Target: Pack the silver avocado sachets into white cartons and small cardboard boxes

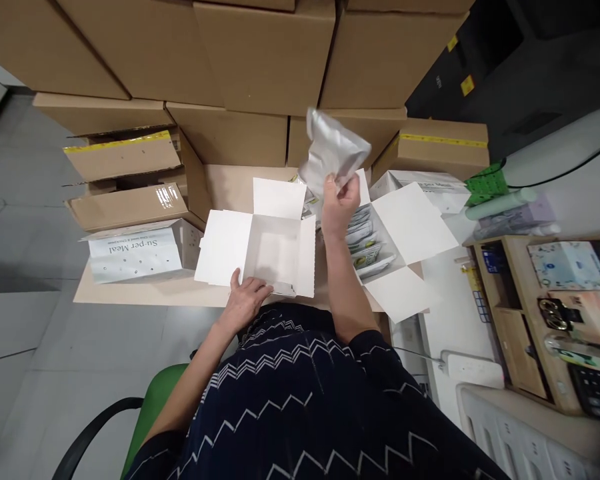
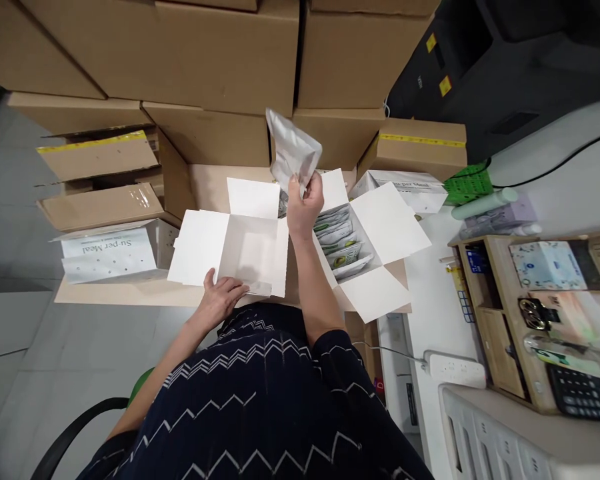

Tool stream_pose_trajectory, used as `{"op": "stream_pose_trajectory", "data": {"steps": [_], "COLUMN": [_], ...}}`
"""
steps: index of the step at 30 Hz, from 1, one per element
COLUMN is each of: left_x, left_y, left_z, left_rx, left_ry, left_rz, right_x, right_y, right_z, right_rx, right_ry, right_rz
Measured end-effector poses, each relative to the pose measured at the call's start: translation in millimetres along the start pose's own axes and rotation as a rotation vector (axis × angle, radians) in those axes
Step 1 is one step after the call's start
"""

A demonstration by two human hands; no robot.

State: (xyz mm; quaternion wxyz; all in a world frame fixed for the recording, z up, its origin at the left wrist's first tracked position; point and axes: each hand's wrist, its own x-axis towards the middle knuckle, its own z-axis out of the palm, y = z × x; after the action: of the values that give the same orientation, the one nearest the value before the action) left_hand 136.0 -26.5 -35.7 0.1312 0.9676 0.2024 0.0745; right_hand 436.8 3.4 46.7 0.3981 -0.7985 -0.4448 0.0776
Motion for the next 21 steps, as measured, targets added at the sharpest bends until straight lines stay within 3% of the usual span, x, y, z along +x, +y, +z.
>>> {"op": "stream_pose_trajectory", "data": {"steps": [2, 3, 7, 10, 14, 21], "left_x": [1, 2, 1, -1, -6, -11], "left_y": [1, 1, 4, 6, 6, 6], "left_z": [0.3, 0.5, 1.0, 4.2, 15.2, 30.2], "left_rx": [0.030, 0.039, 0.021, 0.023, -0.002, -0.044], "left_ry": [0.000, 0.000, 0.010, 0.050, 0.151, 0.378], "left_rz": [0.003, 0.001, -0.014, -0.031, -0.076, -0.162], "right_x": [-17, -28, -79, -104, -108, -90], "right_y": [-15, -21, -28, -17, -5, -11], "right_z": [-15, -20, -20, -4, 13, 22], "right_rx": [0.159, 0.203, 0.141, 0.033, 0.010, -0.038], "right_ry": [-0.019, -0.105, -0.652, -0.912, -1.071, -1.335], "right_rz": [0.011, 0.013, 0.013, -0.029, -0.055, 0.022]}}
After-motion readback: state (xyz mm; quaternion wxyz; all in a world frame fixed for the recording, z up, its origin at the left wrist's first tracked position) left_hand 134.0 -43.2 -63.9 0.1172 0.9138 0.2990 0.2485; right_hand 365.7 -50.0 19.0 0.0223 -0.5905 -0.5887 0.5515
